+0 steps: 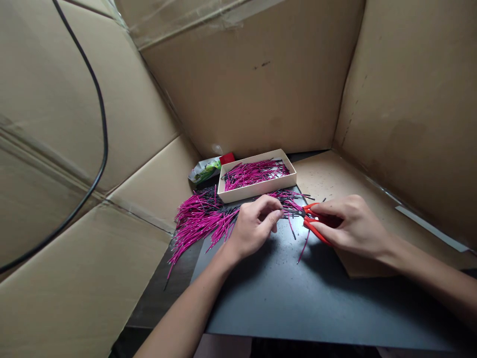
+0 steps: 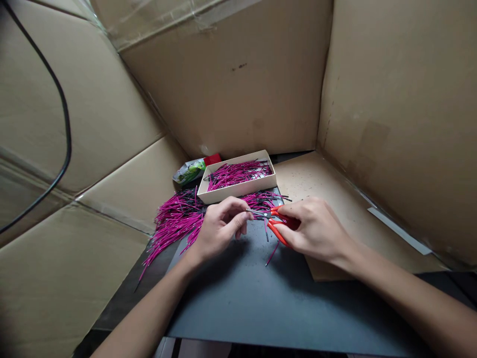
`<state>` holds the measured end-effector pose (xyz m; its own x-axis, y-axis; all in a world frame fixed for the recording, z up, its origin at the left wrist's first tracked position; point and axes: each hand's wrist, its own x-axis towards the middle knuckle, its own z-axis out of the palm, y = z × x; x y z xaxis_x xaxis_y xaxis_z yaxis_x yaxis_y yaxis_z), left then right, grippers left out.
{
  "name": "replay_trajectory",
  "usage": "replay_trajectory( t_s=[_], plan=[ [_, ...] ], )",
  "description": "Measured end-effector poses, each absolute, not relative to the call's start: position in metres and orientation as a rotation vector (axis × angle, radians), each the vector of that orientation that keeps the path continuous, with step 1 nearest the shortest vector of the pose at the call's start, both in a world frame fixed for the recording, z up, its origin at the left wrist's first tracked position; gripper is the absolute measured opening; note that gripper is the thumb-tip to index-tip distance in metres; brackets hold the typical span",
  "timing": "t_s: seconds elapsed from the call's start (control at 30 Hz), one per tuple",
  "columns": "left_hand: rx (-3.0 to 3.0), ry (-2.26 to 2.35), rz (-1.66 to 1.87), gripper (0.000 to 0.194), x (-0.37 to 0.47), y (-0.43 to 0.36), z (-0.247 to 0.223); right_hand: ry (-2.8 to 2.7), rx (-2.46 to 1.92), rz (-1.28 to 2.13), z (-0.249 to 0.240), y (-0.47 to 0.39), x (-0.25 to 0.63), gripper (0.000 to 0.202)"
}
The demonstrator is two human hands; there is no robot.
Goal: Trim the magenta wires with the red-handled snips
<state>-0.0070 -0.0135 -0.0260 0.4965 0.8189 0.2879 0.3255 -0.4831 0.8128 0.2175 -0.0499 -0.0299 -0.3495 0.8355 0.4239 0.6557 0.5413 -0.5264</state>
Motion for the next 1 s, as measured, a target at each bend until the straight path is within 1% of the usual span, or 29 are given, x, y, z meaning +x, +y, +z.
replay_trajectory(
  t_s=[0.23,0.5,0.7,0.9,1.0],
  plan=[
    [2.0,0.925,0.909,0.008,-0.007,-0.0139,-0.0272,-2.115,-1.204,0.301,-0.0315,-0.0501,0.2179,0.02],
    [2.003,0.938,0.9,0.007,-0.0068,-0.0135,-0.0261,-2.115,-1.251,0.328,-0.0273,-0.051,0.2142,0.014],
    [1.984,0.938,0.899,0.008,-0.0062,-0.0136,-0.0272,-2.147,-1.209,0.32,-0.0289,-0.0502,0.2172,0.022],
    [1.971,0.938,0.897,0.008,-0.0059,-0.0135,-0.0264,-2.124,-1.243,0.325,-0.0282,-0.0509,0.2163,0.016],
    [1.978,0.944,0.895,0.009,-0.0061,-0.0132,-0.0267,-2.151,-1.222,0.33,-0.029,-0.0506,0.2177,0.018]
  ],
)
